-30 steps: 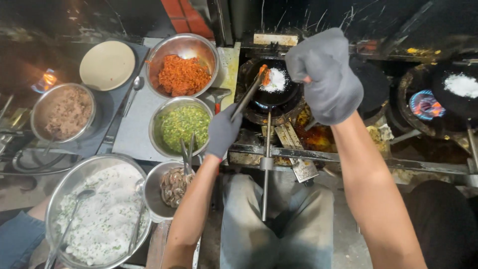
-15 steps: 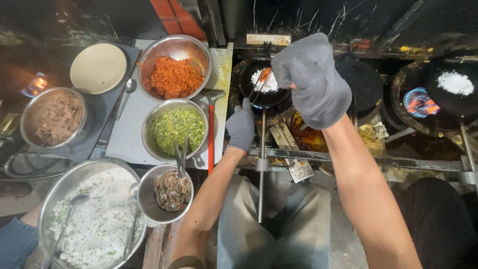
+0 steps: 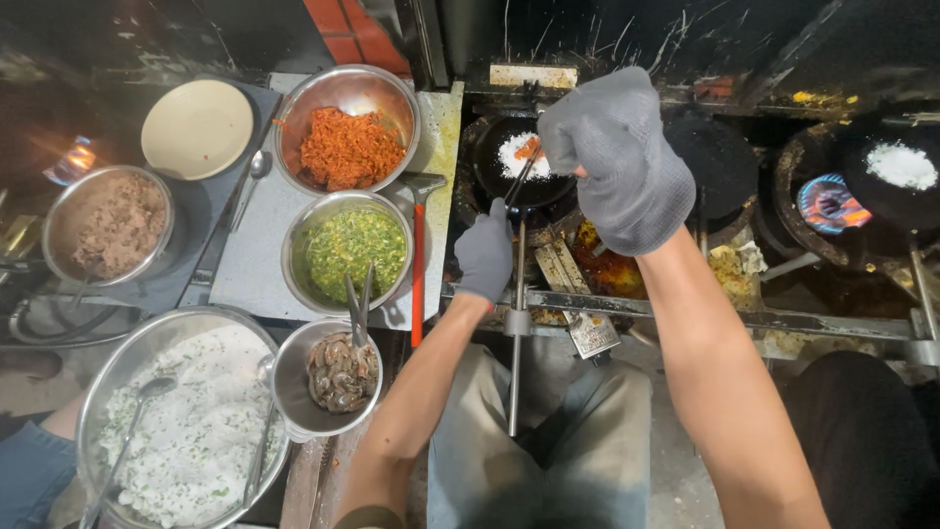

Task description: Cooking and flipping Vietnamese savory pancakes (Banh Xeo) on multiple gas burners.

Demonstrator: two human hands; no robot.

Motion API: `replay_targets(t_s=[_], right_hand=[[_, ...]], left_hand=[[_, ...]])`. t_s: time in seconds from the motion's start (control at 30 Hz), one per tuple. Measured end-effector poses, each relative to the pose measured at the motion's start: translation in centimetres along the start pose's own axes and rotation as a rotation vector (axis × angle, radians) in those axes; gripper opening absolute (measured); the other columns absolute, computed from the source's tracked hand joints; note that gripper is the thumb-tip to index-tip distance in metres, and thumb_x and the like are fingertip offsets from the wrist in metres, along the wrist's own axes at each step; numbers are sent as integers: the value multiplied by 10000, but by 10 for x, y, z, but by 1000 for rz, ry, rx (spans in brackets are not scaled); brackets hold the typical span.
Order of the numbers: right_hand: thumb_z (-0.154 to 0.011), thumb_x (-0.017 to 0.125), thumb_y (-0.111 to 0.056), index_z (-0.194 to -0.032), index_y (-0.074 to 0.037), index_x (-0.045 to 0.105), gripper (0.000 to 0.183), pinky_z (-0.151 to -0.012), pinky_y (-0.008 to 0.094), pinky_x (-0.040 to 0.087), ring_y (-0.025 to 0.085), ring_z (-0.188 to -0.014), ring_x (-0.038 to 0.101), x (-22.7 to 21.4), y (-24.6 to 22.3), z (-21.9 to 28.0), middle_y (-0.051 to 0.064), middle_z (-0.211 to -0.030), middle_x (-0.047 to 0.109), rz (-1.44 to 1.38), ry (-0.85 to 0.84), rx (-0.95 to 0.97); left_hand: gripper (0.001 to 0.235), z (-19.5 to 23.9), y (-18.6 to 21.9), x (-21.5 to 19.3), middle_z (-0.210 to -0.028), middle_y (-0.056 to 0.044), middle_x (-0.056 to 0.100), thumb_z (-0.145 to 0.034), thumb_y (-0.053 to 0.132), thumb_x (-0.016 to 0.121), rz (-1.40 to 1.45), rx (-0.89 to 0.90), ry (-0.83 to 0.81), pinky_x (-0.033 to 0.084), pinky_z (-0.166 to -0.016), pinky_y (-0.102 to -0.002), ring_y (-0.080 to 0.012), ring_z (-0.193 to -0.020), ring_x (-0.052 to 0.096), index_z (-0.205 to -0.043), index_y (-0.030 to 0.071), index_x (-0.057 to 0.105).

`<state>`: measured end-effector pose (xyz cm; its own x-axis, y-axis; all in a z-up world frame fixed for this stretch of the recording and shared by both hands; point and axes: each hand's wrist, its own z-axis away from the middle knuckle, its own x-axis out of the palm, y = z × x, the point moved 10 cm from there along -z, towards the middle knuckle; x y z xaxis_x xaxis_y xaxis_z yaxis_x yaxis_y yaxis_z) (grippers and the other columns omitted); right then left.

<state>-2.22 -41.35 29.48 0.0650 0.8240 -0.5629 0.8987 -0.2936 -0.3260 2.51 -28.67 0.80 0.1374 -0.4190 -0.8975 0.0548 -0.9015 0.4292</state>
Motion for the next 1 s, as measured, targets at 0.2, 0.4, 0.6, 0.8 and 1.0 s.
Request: replay_targets(t_s=[0.2,0.4,0.6,0.8,1.0], right_hand=[[-739,683,0,-660,-81,422,285,-460,290,331,175,-568,464,-6,-30,-29,63,-624,401,-86,-41,-83],[-772,672,-9,-649,-69,420,286,-480,306,315,180,-520,436,-11,-38,-40,42,-604,373,-103,-18,-88],[-808,633,-29,-668,-37,429,248,-453,283,318,180,-542,446,-14,-56,-38,46,-620,392,-176,14,-123],[-779,429,-12,-605,-107,566,240,-389,253,301,96,-413,443,9,-46,-2,-12,-521,476,-639,-15,6],[-587,611,-110,-631,-120,539,84,-557,401,357,225,-546,437,70,-138,107,22,-582,436,-278,-212,-77]], left_hand=[[265,-11,-8,5,-914,-183,702,-989,260,591,41,-29,5,565,-612,-522,-401,-750,721,-1194,98,543],[238,-7,-1,-6,-919,-191,702,-1005,270,584,74,-42,-10,564,-644,-538,-419,-780,716,-1154,90,539],[249,-2,-9,-12,-842,-169,701,-981,278,609,126,-25,56,563,-615,-521,-397,-727,716,-1139,90,572],[388,43,-82,-120,-755,-170,719,-1001,265,579,226,-247,130,582,-571,-460,-313,-623,728,-1328,56,580],[333,-62,-232,-113,-827,-247,708,-944,333,689,-105,-211,327,548,-697,-567,-469,-790,704,-1012,27,578]])
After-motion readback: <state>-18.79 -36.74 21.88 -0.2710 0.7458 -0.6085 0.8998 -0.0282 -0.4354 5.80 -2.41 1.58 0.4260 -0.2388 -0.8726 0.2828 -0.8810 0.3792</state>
